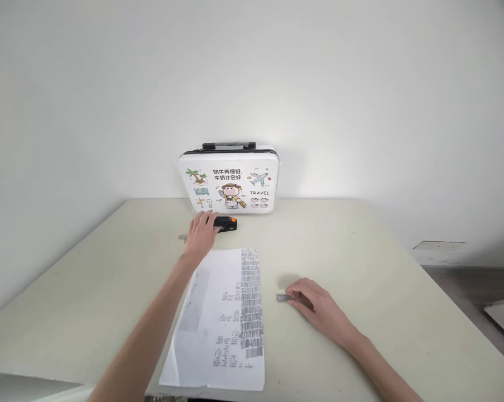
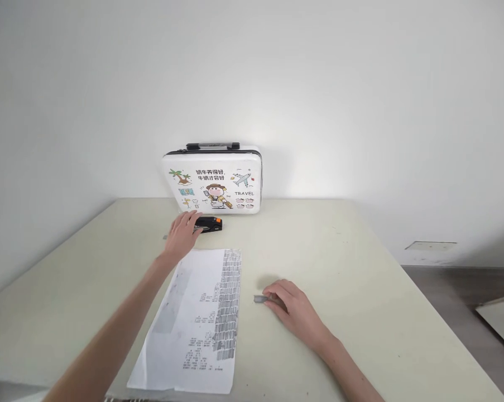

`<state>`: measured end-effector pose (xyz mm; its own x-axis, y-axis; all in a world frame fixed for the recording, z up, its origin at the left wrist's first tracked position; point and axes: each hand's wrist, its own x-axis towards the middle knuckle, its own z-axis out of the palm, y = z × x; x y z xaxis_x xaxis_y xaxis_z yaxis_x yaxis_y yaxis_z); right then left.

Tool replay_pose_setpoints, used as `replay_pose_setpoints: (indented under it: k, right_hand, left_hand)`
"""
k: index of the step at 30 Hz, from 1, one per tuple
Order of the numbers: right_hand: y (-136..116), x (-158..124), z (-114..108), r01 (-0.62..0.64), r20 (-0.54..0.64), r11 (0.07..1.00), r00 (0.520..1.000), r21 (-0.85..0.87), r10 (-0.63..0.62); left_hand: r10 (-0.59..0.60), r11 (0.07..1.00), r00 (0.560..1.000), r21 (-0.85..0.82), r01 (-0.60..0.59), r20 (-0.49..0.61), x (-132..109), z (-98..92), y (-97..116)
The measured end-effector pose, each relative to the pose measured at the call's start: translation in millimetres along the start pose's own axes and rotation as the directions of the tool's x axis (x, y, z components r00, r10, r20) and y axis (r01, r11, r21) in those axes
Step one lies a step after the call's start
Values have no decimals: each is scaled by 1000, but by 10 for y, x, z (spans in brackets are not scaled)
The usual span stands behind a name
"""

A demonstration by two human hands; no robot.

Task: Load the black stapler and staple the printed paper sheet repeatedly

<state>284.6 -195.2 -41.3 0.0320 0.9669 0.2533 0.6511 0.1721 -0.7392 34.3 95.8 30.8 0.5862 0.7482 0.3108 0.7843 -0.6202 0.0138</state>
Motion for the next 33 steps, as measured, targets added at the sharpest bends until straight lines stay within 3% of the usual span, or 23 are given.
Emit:
replay_pose_setpoints:
  k: [6,11,16,18,22,24,26,29,33]
  right_hand:
    - [-12,12,-16,-3,40,1000,999,5,3]
    - [24,2,-26,-27,26,998,999,60,26]
    - [-22,89,-136,-51,-185,998,982,-24,46]
    - [-119,150,-222,-48,-246,994,969,-98,22]
    - [-361,163,-404,14,-147,983,988,-184,-42]
    - [-437,67,-476,13,-85,984,996,-180,-29]
    - [-459,-90,-539,-44,-59,987,998,-155,35]
    - [-405,-368,-617,-141,-12,983,990,-117,140]
    - [-280,-647,-670,-223,49,969,972,-103,229]
  left_hand:
    - [42,999,994,20,-44,101,344,123,-225]
    - [106,994,989,-30,-103,103,372,-37,-107]
    - [274,957,958,-120,-263,86,104,-407,448]
    - [419,898,904,-186,-398,85,-82,-568,778]
    - [606,763,794,-314,-565,45,-491,-748,1389]
    - [590,739,807,-401,-542,-5,-690,-722,1565]
    - [488,751,872,-493,-439,-33,-872,-622,1635]
    - [329,797,943,-549,-250,48,-1091,-399,1614]
    - [341,856,921,-468,-221,188,-1219,-141,1571]
